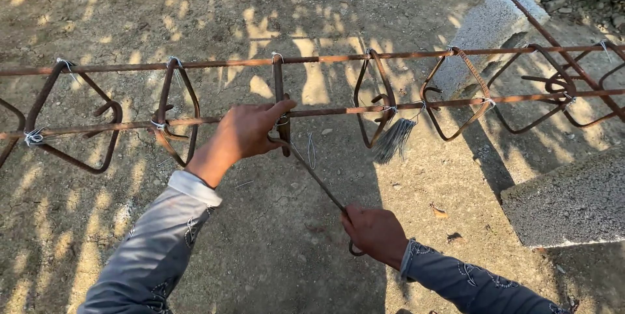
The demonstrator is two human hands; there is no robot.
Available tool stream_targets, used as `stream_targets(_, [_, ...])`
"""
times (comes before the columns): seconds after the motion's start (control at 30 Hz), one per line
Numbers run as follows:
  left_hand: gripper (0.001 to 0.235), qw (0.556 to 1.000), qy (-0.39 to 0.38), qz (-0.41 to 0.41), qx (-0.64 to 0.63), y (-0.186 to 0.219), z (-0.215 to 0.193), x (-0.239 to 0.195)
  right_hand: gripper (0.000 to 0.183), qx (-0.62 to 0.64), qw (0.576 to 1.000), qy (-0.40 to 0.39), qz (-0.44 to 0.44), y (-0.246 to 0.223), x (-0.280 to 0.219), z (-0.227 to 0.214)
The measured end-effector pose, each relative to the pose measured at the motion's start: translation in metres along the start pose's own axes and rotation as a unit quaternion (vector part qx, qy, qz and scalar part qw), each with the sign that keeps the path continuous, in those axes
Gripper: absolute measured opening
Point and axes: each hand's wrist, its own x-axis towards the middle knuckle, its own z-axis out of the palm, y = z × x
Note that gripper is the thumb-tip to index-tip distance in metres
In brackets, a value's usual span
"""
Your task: Tying rebar stirrups to longitudinal bars using wire and a twisting tool
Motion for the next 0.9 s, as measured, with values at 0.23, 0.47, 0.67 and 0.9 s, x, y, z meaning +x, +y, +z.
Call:
stream_targets(0.23, [0.101,0.999,0.027,0.026,-0.038,0.002,-0.007,-0.006,0.029,0.161,0.973,-0.146,0.075,-0.018,0.002,-0.003])
stream_targets(0.47, [0.101,0.998,-0.002,0.002,-0.055,0.008,-0.015,-0.005,0.038,0.2,0.961,-0.181,0.063,-0.028,0.004,-0.011])
stream_targets(0.67, [0.104,0.998,-0.016,0.008,-0.059,0.008,-0.015,-0.001,0.039,0.199,0.962,-0.178,0.064,-0.024,0.003,-0.019])
stream_targets(0.9, [0.103,0.997,-0.04,0.001,-0.065,0.006,-0.01,0.004,0.041,0.223,0.958,-0.175,0.05,-0.025,0.003,-0.029])
